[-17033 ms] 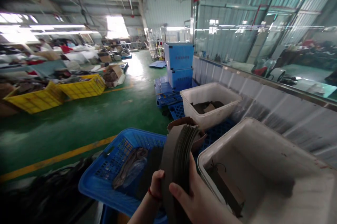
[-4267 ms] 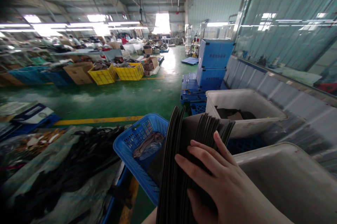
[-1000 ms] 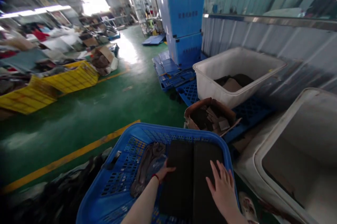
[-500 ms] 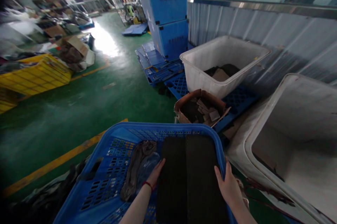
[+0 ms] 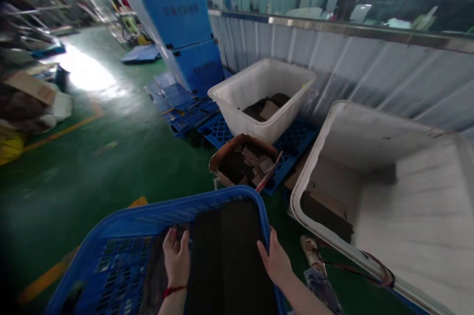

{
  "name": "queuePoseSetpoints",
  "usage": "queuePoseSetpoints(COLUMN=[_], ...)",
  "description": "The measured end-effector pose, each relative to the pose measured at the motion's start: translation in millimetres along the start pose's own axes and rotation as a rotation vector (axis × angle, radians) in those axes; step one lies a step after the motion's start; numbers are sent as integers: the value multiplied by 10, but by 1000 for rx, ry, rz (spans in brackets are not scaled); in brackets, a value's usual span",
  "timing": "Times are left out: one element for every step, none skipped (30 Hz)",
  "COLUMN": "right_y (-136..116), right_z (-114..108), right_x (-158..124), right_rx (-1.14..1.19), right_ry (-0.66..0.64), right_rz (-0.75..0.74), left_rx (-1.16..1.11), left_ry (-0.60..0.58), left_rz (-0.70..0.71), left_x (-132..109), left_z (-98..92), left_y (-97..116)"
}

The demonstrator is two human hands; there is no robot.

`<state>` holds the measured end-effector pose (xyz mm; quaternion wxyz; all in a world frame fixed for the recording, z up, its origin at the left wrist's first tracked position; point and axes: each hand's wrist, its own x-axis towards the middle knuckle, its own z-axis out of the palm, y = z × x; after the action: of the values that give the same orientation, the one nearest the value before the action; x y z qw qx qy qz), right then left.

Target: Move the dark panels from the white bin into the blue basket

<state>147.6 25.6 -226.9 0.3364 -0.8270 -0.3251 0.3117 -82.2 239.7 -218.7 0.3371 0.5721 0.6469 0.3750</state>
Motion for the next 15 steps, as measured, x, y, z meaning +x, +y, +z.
queuePoseSetpoints(right_y=[-18, -29, -22, 11, 80, 194, 358, 572, 832, 1129, 1448, 1776, 2098, 2404, 2686], right_z=[-113, -264, -456, -688, -956, -1254, -1572, -1898, -2221, -2530, -2814, -3068, -3286, -3463, -3600], right_x=[11, 30, 62, 110, 175, 258, 358, 471, 593, 715, 830, 933, 1020, 1092, 1152], right_rx=[36, 73, 109, 144, 176, 204, 227, 243, 254, 261, 262, 259, 256, 255, 254], right_ry=[-34, -63, -81, -87, -81, -61, -31, 8, 57, 109, 151, 187, 215, 239, 257], right_rz=[-22, -45, -67, -89, -108, -119, -119, -103, -65, -11, 48, 106, 170, 230, 290], left_rx=[-4, 47, 105, 143, 176, 218, 255, 280, 294, 298, 307, 347, 429, 538, 649], left_ry=[-13, -53, -118, -218, -347, -482, -613, -727, -840, -950, -1055, -1160, -1249, -1308, -1327], left_rz=[133, 225, 313, 433, 563, 663, 745, 803, 832, 834, 804, 738, 648, 556, 480], left_x=[-190, -411, -650, -892, -1122, -1329, -1508, -1655, -1775, -1872, -1953, -2024, -2086, -2142, -2191], left_z=[137, 305, 502, 726, 974, 1242, 1527, 1820, 2113, 2395, 2656, 2886, 3078, 3231, 3344], left_y=[291, 597, 900, 1185, 1436, 1644, 1804, 1916, 1985, 2017, 2022, 2006, 1977, 1941, 1902])
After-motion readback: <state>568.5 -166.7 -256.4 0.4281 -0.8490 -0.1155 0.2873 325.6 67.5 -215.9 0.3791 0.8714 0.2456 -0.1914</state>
